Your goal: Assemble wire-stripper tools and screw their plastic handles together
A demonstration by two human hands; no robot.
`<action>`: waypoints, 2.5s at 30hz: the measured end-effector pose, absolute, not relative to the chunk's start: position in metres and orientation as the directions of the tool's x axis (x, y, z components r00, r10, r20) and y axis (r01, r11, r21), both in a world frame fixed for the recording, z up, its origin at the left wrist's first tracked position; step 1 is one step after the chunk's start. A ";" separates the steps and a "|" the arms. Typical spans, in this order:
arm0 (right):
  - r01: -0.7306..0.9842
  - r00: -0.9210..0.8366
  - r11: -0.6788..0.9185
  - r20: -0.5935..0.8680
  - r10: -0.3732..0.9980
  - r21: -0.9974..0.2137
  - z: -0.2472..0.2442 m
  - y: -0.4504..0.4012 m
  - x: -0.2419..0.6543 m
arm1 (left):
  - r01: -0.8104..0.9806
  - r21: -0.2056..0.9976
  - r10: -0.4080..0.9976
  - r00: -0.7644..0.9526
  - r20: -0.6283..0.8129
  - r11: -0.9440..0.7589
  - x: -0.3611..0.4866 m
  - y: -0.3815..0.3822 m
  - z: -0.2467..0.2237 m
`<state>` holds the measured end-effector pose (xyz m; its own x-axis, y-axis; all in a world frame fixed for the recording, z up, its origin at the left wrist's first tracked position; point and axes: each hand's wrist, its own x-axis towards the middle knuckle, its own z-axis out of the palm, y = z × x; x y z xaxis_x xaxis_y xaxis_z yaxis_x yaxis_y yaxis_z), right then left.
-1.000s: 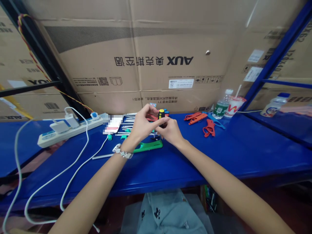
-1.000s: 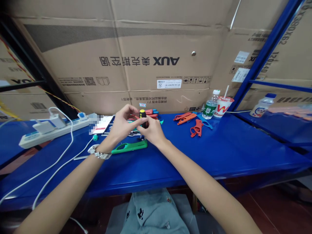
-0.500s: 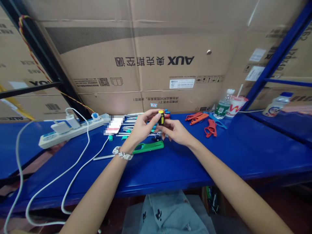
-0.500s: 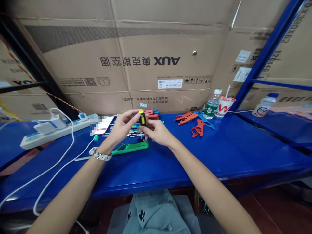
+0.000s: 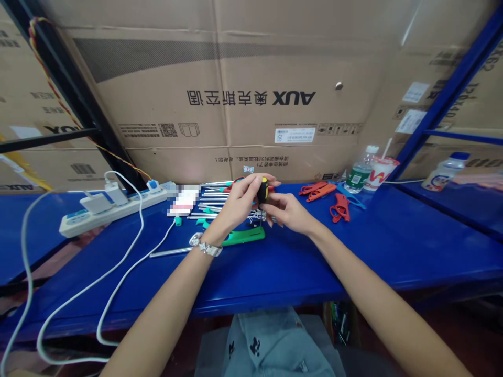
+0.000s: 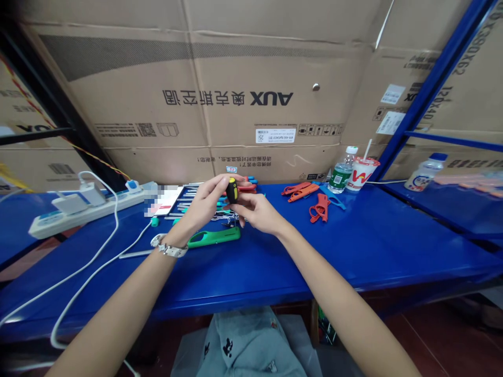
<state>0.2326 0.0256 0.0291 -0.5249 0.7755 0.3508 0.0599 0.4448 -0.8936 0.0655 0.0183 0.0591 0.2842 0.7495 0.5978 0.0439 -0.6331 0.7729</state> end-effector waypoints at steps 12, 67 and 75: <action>0.128 -0.348 0.474 0.408 0.844 -0.871 0.021 0.028 0.220 | 0.052 0.751 0.750 0.135 0.647 -0.658 0.077 0.016 0.059; 0.158 -0.474 0.540 0.417 0.776 -0.827 0.023 0.030 0.227 | 0.075 0.762 0.763 0.142 0.630 -0.643 0.076 0.019 0.045; 0.055 -0.470 0.388 0.319 0.823 -0.920 0.016 0.029 0.216 | 0.248 0.699 0.729 0.048 0.682 -0.671 0.071 0.011 0.041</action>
